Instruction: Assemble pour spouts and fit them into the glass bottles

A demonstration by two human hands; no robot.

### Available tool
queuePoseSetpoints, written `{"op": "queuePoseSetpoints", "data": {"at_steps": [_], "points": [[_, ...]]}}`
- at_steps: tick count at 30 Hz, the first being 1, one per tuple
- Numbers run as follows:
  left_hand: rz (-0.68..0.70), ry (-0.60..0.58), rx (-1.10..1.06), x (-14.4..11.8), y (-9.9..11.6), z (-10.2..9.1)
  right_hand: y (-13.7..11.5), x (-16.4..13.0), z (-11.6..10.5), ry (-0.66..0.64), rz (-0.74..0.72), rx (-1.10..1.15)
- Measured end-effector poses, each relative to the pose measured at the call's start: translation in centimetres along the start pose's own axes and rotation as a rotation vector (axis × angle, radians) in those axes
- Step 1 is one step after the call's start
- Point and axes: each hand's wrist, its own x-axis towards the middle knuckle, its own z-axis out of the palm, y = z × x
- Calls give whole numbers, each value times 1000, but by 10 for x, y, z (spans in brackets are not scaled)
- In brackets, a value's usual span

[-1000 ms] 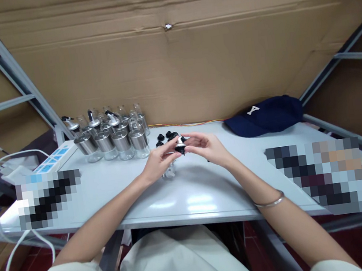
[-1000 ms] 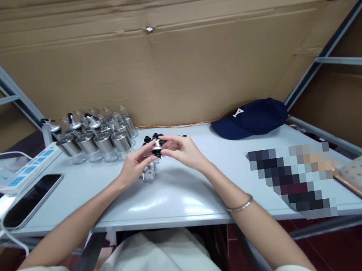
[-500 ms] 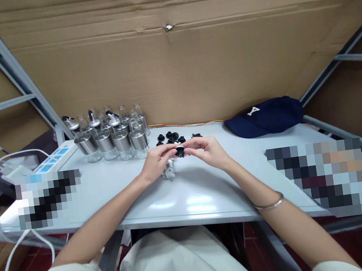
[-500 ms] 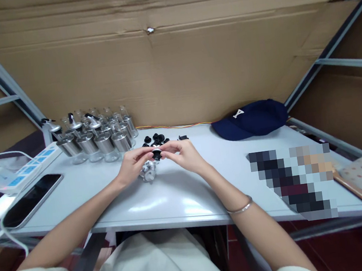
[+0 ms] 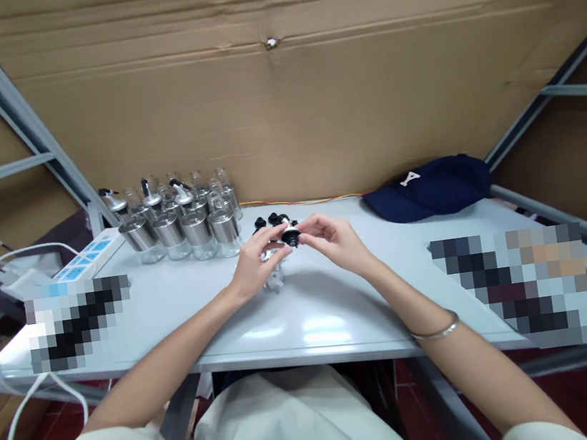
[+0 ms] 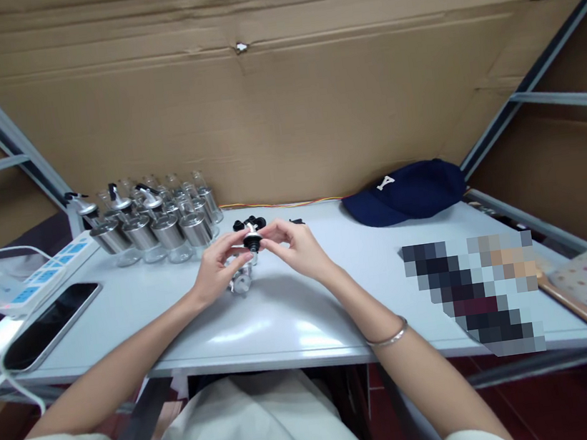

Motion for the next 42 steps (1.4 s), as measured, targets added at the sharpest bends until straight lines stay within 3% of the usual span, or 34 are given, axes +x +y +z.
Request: {"op": "queuePoseSetpoints", "data": {"at_steps": [6,16,27,33,42], "points": [[1,2,80,0,-1,-2,-2,-1,0,-60,-35,-87],[11,-51,92,0,-3,-2,-3,-1,2,-54,-113,-214],[36,-29,121,0,0,-1,-4,-2,3,-63,-91,-144],[118,-42,228,-1,0,-1,-3,-3,3,-109,-90,-207],[109,-42,264,-2,3,0,-3,-4,6,-123,-84,-264]]}}
